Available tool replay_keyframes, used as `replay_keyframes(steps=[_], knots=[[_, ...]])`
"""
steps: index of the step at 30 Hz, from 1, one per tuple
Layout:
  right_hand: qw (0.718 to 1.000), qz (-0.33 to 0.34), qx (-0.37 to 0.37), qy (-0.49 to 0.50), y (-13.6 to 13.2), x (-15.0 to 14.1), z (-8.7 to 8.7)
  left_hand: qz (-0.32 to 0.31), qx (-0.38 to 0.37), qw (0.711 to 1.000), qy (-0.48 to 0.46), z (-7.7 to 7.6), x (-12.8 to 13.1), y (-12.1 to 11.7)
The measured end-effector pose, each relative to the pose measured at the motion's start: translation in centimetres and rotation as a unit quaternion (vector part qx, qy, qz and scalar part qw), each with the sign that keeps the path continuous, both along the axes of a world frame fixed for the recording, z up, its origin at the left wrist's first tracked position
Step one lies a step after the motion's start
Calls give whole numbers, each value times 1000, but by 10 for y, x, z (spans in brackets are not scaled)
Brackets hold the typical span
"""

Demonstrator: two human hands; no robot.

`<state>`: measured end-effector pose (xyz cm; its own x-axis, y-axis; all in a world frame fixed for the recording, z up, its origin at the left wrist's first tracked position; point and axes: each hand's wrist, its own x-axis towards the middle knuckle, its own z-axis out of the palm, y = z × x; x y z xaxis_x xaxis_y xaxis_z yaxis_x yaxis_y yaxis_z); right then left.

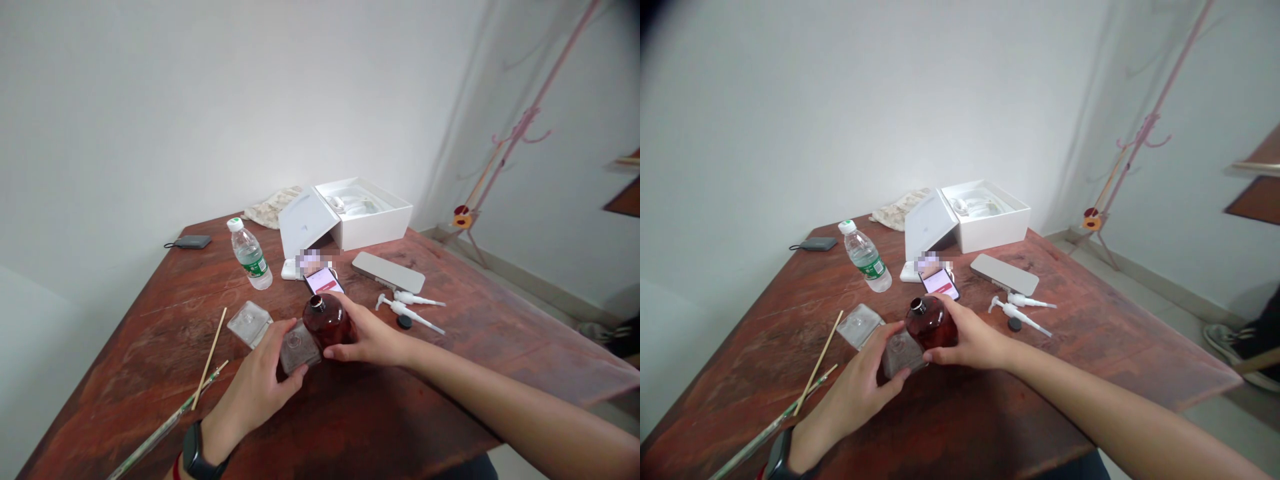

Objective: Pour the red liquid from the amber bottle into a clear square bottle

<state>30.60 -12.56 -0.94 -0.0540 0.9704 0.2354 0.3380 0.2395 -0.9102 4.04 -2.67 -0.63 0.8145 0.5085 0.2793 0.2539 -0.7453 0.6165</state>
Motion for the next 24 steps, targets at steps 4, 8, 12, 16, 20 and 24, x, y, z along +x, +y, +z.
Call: replay_keyframes(steps=[4, 8, 12, 16, 20, 24], knots=[[1000, 2, 0, 2, 0, 0, 1, -2, -2, 1000, 5, 0, -1, 0], [1000, 2, -1, -1, 0, -1, 3, -4, -7, 1000, 13, -1, 0, 1], [1000, 2, 2, -3, 0, -1, 3, -7, -6, 1000, 12, -1, 0, 1], [1000, -1, 2, -6, 0, -1, 2, -6, -2, 1000, 10, 0, 0, -1], [1000, 0, 4, -6, 0, 0, 2, -10, -3, 1000, 12, 1, 0, -1], [1000, -1, 4, -4, 0, 0, 2, -10, 1, 1000, 8, 2, -1, -1]])
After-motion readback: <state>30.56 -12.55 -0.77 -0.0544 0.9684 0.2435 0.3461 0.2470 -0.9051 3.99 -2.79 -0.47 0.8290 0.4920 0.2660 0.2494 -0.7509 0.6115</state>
